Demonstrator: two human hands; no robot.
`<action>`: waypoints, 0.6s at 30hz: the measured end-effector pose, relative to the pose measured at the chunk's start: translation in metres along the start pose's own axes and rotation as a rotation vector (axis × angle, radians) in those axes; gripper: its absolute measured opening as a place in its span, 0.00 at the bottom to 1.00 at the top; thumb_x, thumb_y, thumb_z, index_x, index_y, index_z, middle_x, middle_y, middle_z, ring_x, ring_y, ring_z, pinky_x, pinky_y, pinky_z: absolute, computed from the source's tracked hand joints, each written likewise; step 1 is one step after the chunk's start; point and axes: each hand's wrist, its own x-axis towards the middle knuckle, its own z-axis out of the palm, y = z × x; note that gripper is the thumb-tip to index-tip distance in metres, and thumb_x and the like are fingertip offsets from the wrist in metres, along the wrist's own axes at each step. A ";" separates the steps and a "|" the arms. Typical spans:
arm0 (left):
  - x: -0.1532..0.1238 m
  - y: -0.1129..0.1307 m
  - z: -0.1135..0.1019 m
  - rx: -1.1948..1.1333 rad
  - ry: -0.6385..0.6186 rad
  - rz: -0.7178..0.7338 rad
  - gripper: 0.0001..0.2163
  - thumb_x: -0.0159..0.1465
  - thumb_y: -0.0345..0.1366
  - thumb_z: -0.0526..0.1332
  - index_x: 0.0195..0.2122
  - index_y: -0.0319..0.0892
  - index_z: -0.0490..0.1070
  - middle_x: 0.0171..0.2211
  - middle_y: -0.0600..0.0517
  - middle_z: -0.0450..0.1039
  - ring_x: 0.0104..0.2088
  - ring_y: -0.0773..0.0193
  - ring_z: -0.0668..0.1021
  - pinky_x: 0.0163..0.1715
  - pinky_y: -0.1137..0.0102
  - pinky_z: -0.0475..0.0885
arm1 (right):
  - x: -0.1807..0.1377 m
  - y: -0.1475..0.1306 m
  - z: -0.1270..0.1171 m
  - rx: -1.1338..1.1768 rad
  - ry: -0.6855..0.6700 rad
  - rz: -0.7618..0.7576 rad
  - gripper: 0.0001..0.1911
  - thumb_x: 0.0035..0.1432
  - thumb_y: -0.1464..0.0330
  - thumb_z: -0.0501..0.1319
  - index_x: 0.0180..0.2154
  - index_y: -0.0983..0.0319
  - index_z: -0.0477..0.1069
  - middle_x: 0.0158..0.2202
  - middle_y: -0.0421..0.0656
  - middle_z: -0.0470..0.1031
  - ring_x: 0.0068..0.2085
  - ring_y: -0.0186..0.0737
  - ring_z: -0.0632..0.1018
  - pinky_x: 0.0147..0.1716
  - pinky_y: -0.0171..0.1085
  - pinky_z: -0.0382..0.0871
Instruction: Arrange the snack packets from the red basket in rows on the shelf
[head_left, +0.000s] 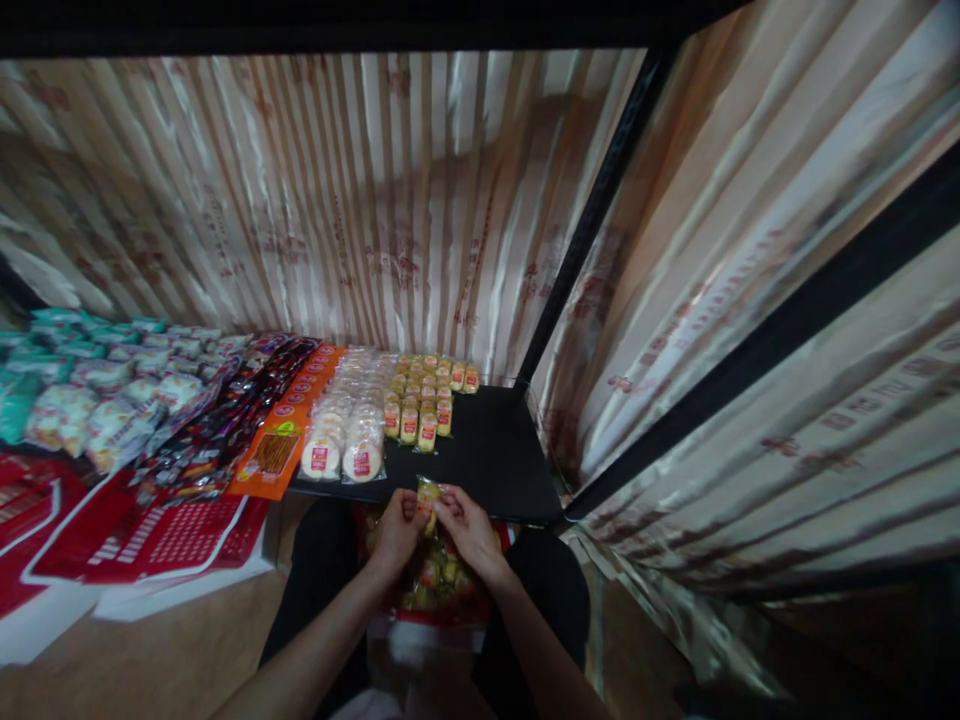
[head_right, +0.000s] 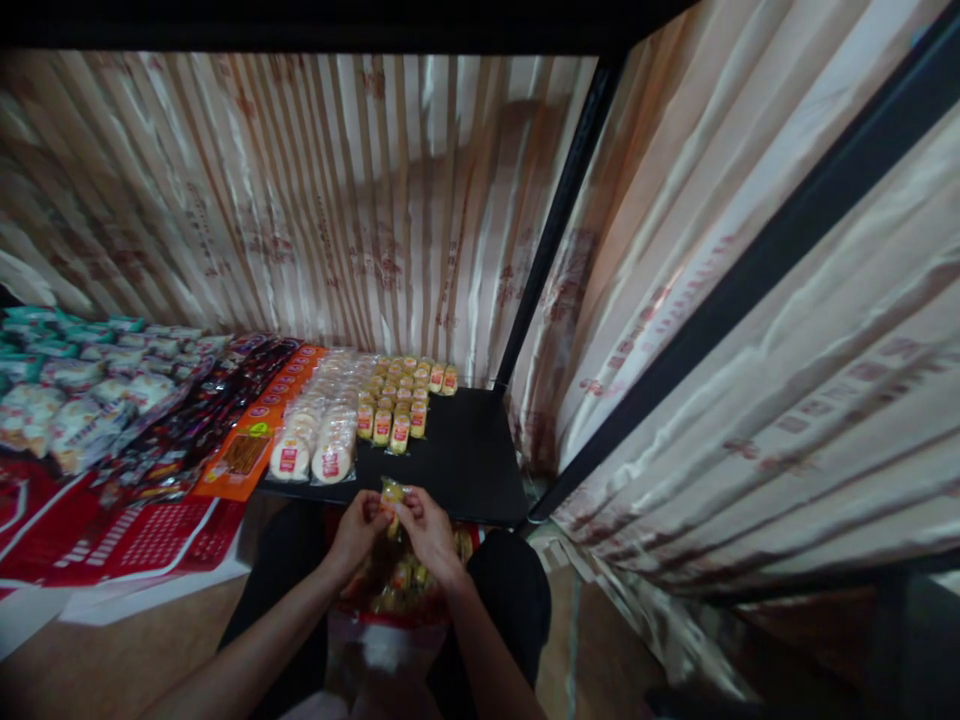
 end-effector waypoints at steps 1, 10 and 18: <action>0.003 0.004 0.002 0.012 0.003 0.008 0.07 0.50 0.30 0.60 0.31 0.41 0.64 0.28 0.53 0.72 0.29 0.68 0.75 0.32 0.73 0.69 | 0.000 -0.001 0.000 -0.019 0.019 -0.027 0.16 0.49 0.61 0.59 0.40 0.61 0.71 0.34 0.42 0.75 0.31 0.36 0.75 0.33 0.34 0.70; 0.032 0.030 0.025 0.301 -0.021 0.148 0.09 0.56 0.29 0.53 0.37 0.40 0.68 0.36 0.49 0.75 0.37 0.65 0.76 0.39 0.67 0.72 | 0.034 0.012 -0.018 -0.074 0.228 -0.068 0.17 0.49 0.62 0.57 0.41 0.62 0.71 0.33 0.44 0.76 0.33 0.39 0.76 0.33 0.36 0.71; 0.060 0.025 0.034 1.021 0.132 0.733 0.21 0.57 0.23 0.51 0.52 0.37 0.64 0.61 0.44 0.55 0.64 0.53 0.49 0.57 0.54 0.59 | 0.100 0.023 -0.040 -0.256 0.360 -0.075 0.15 0.51 0.62 0.54 0.39 0.59 0.71 0.32 0.42 0.76 0.33 0.38 0.76 0.35 0.36 0.70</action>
